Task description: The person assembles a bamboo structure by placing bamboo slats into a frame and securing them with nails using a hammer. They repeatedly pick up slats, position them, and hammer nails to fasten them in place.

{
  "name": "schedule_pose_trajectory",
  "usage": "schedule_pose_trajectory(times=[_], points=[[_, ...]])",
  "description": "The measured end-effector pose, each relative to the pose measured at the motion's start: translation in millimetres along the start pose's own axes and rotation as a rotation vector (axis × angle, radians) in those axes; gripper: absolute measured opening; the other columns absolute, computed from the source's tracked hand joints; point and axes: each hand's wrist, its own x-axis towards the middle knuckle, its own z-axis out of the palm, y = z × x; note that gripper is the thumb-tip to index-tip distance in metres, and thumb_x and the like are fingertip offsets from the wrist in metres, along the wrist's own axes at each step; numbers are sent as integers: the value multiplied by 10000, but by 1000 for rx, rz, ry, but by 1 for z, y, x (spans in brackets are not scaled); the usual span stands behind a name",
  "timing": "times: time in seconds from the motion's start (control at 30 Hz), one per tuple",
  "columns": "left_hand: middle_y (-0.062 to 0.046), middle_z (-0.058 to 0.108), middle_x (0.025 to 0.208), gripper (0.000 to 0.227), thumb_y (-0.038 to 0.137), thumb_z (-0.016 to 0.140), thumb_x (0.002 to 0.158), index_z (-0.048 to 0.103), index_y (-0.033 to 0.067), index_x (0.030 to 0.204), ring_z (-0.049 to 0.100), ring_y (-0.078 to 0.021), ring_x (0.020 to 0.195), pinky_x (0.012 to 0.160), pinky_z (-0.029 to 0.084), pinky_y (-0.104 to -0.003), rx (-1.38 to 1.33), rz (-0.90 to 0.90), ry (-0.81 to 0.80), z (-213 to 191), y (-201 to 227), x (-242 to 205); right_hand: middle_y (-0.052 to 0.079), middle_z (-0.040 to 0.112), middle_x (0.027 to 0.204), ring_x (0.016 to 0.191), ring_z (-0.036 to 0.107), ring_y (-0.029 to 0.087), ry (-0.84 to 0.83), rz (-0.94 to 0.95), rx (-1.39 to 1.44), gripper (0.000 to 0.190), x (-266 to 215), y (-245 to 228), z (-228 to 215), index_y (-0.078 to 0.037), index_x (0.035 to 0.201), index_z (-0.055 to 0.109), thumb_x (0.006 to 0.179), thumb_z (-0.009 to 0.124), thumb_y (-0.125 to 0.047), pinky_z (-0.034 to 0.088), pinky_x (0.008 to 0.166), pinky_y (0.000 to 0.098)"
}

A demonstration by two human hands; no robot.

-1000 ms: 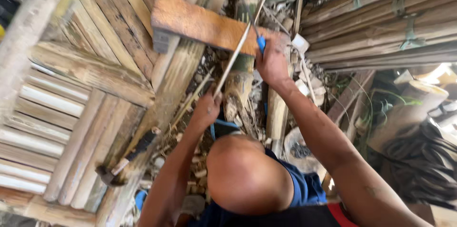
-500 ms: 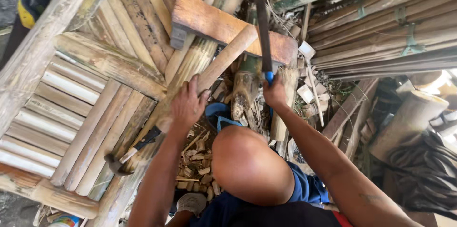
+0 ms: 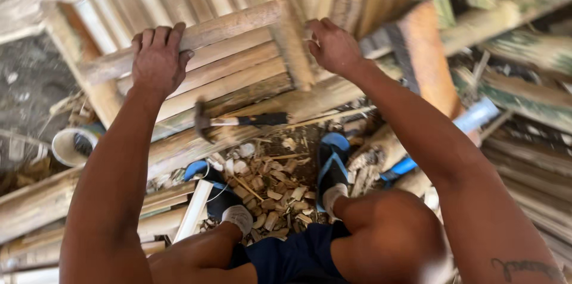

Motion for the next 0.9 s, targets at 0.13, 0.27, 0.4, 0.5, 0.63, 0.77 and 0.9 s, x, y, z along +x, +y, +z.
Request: schedule_pose_trajectory(times=[0.13, 0.27, 0.4, 0.5, 0.63, 0.77, 0.9], points=[[-161, 529, 1367, 630, 351, 685, 968, 513, 119, 1528, 456, -386, 1273, 1106, 349, -553, -38, -44, -5, 34, -43, 3, 159, 606, 1221, 1127, 630, 341, 13, -79, 30, 551, 89, -11, 60, -109, 1422, 526, 906, 721, -109, 524, 937, 485], [-154, 519, 1387, 642, 306, 707, 955, 498, 131, 1536, 445, -372, 1313, 1137, 341, -543, -190, -77, -36, 82, -50, 16, 140, 522, 1313, 1212, 505, 364, 98, -108, -8, 565, 118, 3, 117, -129, 1437, 589, 910, 791, -163, 451, 1035, 479], [-170, 502, 1382, 761, 327, 746, 865, 476, 92, 1536, 433, -380, 1292, 1152, 306, -544, -176, -86, -39, 97, -68, 14, 51, 493, 1332, 1231, 439, 320, 218, -100, -78, 459, 118, 13, 142, -197, 1376, 710, 936, 837, -216, 379, 1091, 489], [-76, 503, 1493, 461, 327, 711, 1011, 600, 200, 1440, 428, -271, 1427, 1264, 232, -582, -78, -104, -97, 82, -111, -14, 22, 484, 1376, 1278, 401, 320, 234, -63, -81, 436, 113, 14, 149, -227, 1375, 723, 953, 832, -224, 358, 1093, 514], [-79, 457, 1472, 492, 343, 724, 950, 637, 198, 1412, 335, -287, 1477, 1253, 188, -601, -67, -274, -114, 54, -168, -72, 24, 456, 1413, 1266, 361, 346, 164, 76, -84, 392, 124, 5, 147, -241, 1312, 732, 929, 818, -243, 341, 1036, 570], [-97, 432, 1523, 485, 287, 696, 1019, 617, 166, 1482, 278, -280, 1554, 1261, 151, -617, -110, -276, 1, 72, -176, -91, 26, 443, 1438, 1306, 334, 364, 182, 55, -145, 426, 123, -2, 146, -245, 1359, 731, 941, 812, -234, 315, 1055, 627], [-125, 403, 1574, 464, 201, 697, 1039, 602, 163, 1491, 230, -331, 1558, 1265, 138, -606, -229, -342, 127, 89, -175, -96, 33, 436, 1450, 1329, 323, 372, 156, 55, -127, 423, 126, -4, 144, -240, 1352, 727, 940, 820, -229, 282, 1107, 660]])
